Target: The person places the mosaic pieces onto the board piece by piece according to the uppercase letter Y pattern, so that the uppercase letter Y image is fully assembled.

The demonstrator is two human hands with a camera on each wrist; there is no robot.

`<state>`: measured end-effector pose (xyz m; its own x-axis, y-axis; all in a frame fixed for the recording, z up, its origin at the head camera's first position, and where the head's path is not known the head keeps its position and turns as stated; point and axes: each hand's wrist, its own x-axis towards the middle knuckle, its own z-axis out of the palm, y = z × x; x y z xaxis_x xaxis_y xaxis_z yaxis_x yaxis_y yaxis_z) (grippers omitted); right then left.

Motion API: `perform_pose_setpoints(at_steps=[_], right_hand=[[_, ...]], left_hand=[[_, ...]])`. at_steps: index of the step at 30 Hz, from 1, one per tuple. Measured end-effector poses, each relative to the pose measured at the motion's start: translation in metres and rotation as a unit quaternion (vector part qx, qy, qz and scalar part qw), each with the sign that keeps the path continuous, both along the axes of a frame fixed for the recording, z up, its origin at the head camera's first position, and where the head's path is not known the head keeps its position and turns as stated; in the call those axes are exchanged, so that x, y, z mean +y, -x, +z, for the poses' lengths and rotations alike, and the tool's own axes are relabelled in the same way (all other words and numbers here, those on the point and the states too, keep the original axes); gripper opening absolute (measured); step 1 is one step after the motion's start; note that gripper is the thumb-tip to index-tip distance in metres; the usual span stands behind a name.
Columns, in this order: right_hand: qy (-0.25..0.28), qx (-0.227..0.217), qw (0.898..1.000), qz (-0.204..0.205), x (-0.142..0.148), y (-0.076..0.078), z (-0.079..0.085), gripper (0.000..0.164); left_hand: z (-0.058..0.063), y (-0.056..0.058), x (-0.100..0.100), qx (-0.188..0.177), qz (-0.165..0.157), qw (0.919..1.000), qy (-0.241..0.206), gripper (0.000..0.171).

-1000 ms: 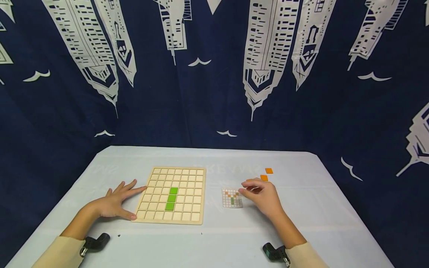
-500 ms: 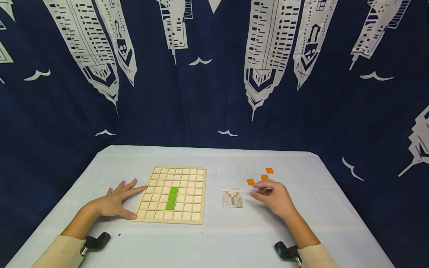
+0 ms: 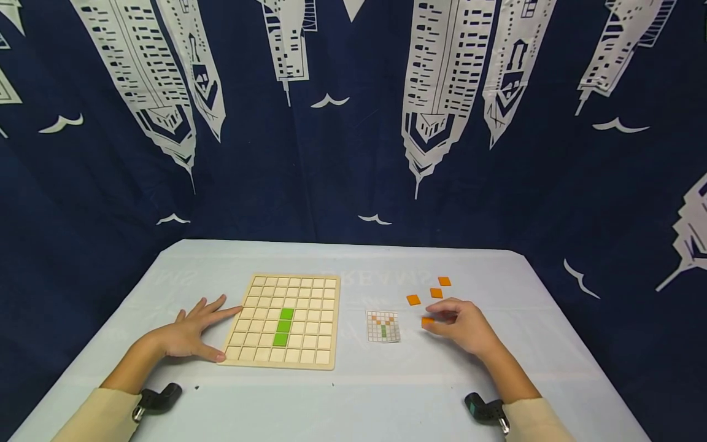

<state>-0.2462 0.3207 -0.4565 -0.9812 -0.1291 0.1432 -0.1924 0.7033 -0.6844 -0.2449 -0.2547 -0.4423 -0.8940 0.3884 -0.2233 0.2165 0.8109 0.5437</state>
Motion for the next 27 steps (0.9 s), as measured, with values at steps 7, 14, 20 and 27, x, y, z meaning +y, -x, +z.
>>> perform_pose_setpoints(at_steps=[7, 14, 20, 27], right_hand=[[-0.016, -0.041, 0.999, 0.009, 0.002, 0.004, 0.001, 0.039], [-0.016, -0.076, 0.997, 0.013, 0.005, 0.009, 0.001, 0.042], [-0.027, -0.082, 0.996, 0.009, 0.005, 0.011, 0.001, 0.04], [-0.049, -0.091, 0.995, -0.001, 0.001, 0.012, 0.003, 0.039]], left_hand=[[0.0, 0.0, 0.0, 0.002, 0.002, 1.0, 0.003, 0.112], [-0.002, 0.001, -0.001, 0.001, 0.0, 1.0, 0.007, 0.112], [-0.002, 0.001, -0.001, -0.001, 0.0, 1.0, 0.004, 0.112], [-0.002, 0.001, -0.001, -0.002, 0.002, 1.0, 0.002, 0.112]])
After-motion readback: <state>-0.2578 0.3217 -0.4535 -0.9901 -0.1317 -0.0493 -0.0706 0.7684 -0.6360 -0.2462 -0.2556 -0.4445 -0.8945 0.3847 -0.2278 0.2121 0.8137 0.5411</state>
